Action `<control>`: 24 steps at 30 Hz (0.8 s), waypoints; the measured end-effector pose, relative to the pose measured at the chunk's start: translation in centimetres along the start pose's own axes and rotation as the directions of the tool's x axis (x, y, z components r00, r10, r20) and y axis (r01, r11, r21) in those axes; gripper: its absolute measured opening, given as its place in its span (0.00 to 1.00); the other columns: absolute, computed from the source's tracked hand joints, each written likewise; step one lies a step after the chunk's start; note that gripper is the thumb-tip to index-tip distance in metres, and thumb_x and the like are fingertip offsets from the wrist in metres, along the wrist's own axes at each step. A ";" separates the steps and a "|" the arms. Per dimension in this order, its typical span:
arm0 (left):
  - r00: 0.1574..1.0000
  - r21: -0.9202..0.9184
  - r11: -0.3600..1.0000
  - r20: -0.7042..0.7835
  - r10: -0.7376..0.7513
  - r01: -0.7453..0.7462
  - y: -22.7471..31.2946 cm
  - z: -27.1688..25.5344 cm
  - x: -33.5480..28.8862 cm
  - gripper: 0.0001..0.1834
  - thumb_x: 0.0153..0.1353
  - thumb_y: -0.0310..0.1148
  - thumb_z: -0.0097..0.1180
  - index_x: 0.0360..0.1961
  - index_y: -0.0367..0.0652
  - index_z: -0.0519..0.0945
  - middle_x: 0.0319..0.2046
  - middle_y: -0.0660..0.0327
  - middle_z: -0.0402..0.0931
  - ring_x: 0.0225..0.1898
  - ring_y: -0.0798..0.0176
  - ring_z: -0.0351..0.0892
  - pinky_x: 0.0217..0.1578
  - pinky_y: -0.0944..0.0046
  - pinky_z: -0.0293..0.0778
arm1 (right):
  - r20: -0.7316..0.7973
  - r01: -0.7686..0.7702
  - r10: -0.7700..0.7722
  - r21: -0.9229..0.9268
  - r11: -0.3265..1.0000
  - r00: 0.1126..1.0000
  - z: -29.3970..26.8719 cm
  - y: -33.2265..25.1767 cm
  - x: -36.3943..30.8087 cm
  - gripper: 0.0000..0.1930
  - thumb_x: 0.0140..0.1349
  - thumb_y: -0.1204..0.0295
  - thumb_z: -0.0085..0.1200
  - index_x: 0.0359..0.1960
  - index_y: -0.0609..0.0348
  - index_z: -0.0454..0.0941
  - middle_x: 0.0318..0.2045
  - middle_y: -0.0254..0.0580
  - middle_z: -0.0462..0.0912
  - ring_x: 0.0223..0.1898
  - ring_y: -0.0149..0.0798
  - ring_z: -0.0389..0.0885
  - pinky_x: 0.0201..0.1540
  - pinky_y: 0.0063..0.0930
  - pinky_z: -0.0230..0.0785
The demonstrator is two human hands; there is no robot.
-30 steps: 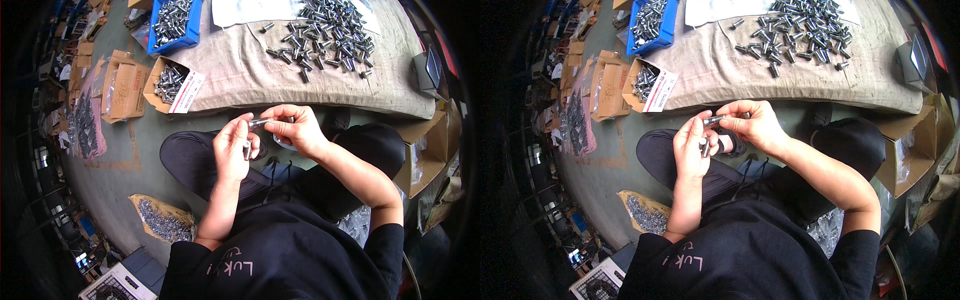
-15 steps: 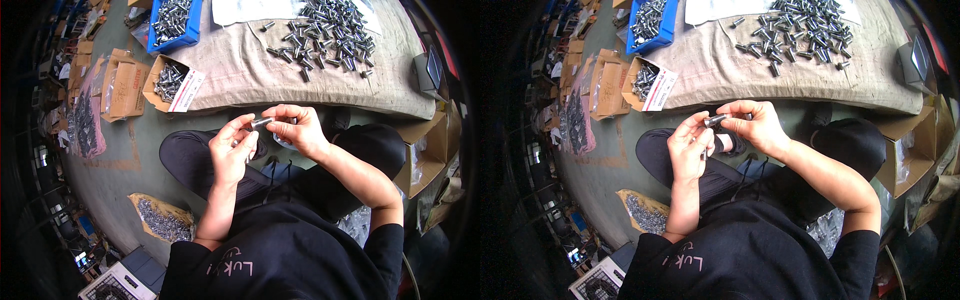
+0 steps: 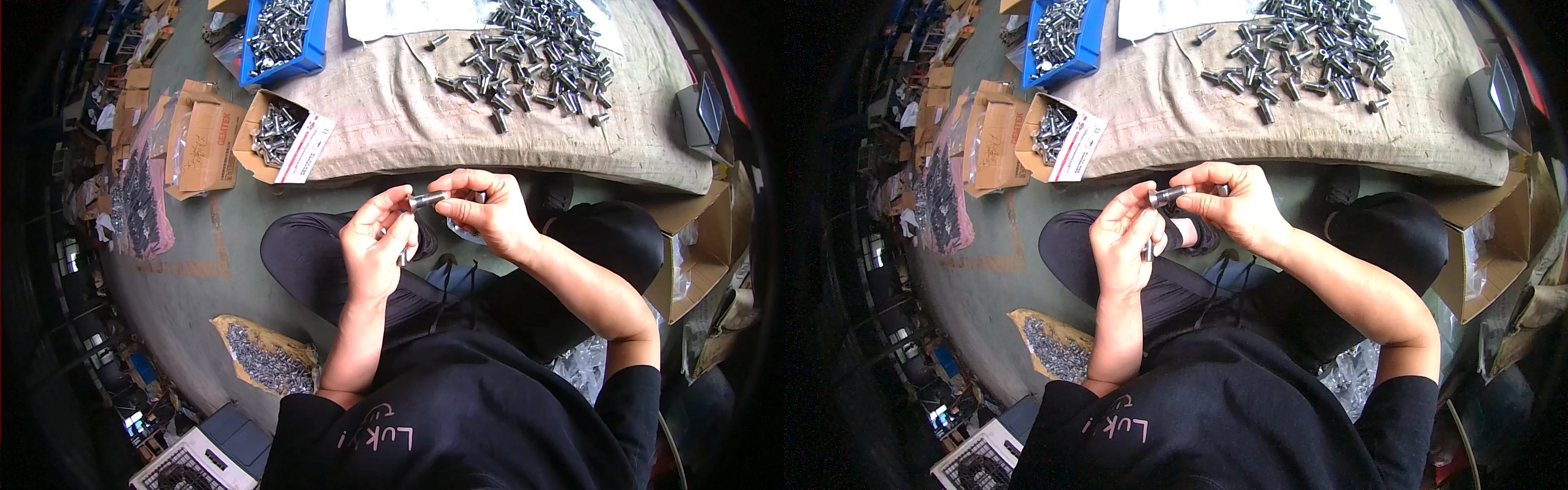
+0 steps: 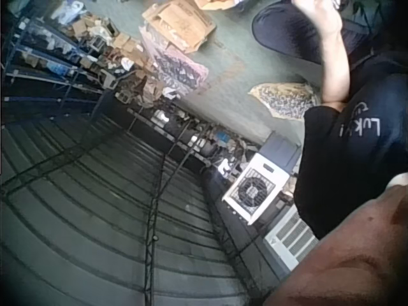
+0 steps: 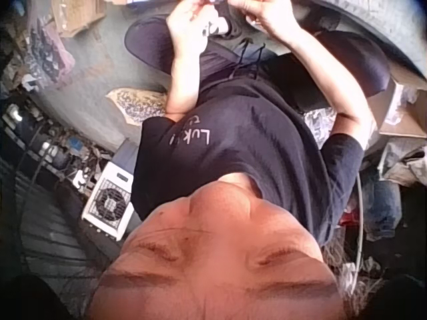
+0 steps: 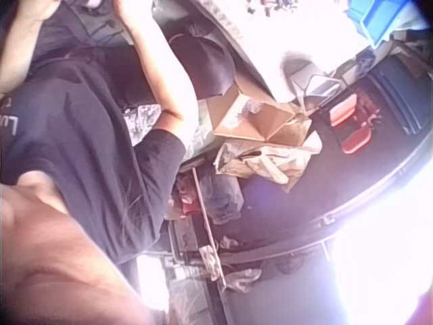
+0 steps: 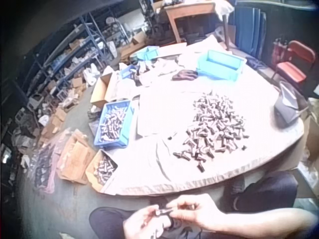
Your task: Manually assembling small metal bolt components by placing rings or washers onto them and sorting them into bags.
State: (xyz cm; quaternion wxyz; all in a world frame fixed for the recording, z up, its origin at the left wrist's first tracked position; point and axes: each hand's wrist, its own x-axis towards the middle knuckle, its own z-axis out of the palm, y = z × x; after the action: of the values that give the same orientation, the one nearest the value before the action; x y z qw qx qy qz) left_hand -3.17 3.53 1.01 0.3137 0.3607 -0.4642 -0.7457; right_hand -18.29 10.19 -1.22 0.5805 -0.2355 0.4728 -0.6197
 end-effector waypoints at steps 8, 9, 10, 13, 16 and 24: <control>0.999 -0.038 0.999 0.034 -0.020 0.022 0.3 0.0 0.3 0.15 0.55 0.20 0.50 0.45 0.32 0.71 0.30 0.59 0.74 0.19 0.75 0.67 0.16 0.77 0.63 | 0.039 0.069 -0.065 -0.087 0.994 0.997 0.0 -0.7 -0.1 0.10 0.52 0.78 0.55 0.37 0.64 0.76 0.29 0.32 0.79 0.29 0.20 0.71 0.34 0.14 0.65; 0.999 -0.054 0.998 0.041 -0.033 0.036 0.1 -0.3 0.5 0.14 0.55 0.21 0.51 0.45 0.32 0.71 0.30 0.58 0.74 0.19 0.75 0.67 0.16 0.77 0.63 | 0.055 0.101 -0.096 -0.088 0.991 0.994 0.1 -0.7 0.1 0.10 0.52 0.79 0.55 0.37 0.64 0.76 0.29 0.32 0.79 0.29 0.20 0.71 0.34 0.14 0.65; 0.998 -0.069 0.996 0.047 -0.044 0.048 0.0 -0.5 0.7 0.14 0.55 0.22 0.51 0.44 0.33 0.71 0.30 0.58 0.74 0.19 0.75 0.67 0.16 0.77 0.63 | 0.049 0.084 -0.079 -0.107 0.991 0.996 0.2 -0.7 0.2 0.10 0.52 0.78 0.55 0.37 0.64 0.76 0.29 0.31 0.78 0.30 0.20 0.70 0.35 0.14 0.64; 0.965 -0.264 0.928 0.056 -0.256 0.262 -1.0 -0.7 1.9 0.12 0.57 0.27 0.51 0.42 0.34 0.72 0.28 0.59 0.73 0.20 0.74 0.67 0.15 0.76 0.62 | -0.020 -0.004 0.003 -0.042 0.999 1.000 0.0 -0.2 0.3 0.13 0.51 0.75 0.57 0.40 0.63 0.76 0.27 0.29 0.77 0.26 0.19 0.68 0.29 0.13 0.62; 0.927 -0.391 0.848 0.043 -0.373 0.359 -1.2 -2.1 6.5 0.09 0.57 0.31 0.49 0.35 0.36 0.72 0.25 0.61 0.71 0.18 0.74 0.65 0.14 0.75 0.61 | -0.139 -0.144 0.151 0.054 0.988 0.979 -1.0 0.6 0.9 0.13 0.50 0.75 0.58 0.39 0.64 0.75 0.20 0.29 0.73 0.13 0.18 0.60 0.13 0.14 0.50; 0.969 -0.578 0.816 -0.215 -0.125 -0.023 11.0 -4.1 24.1 0.19 0.65 0.40 0.35 0.32 0.31 0.66 0.26 0.54 0.69 0.17 0.71 0.63 0.16 0.74 0.61 | -0.135 -0.230 0.247 0.127 0.965 0.960 -1.3 0.4 2.3 0.10 0.52 0.75 0.57 0.35 0.65 0.75 0.17 0.29 0.72 0.12 0.19 0.60 0.12 0.14 0.50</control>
State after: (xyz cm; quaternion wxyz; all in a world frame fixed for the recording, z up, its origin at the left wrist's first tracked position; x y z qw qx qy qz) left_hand -11.42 -21.80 3.89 0.4422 0.3495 -0.1650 -0.8094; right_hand -19.62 8.51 -2.71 0.6260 -0.0972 0.5051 -0.5861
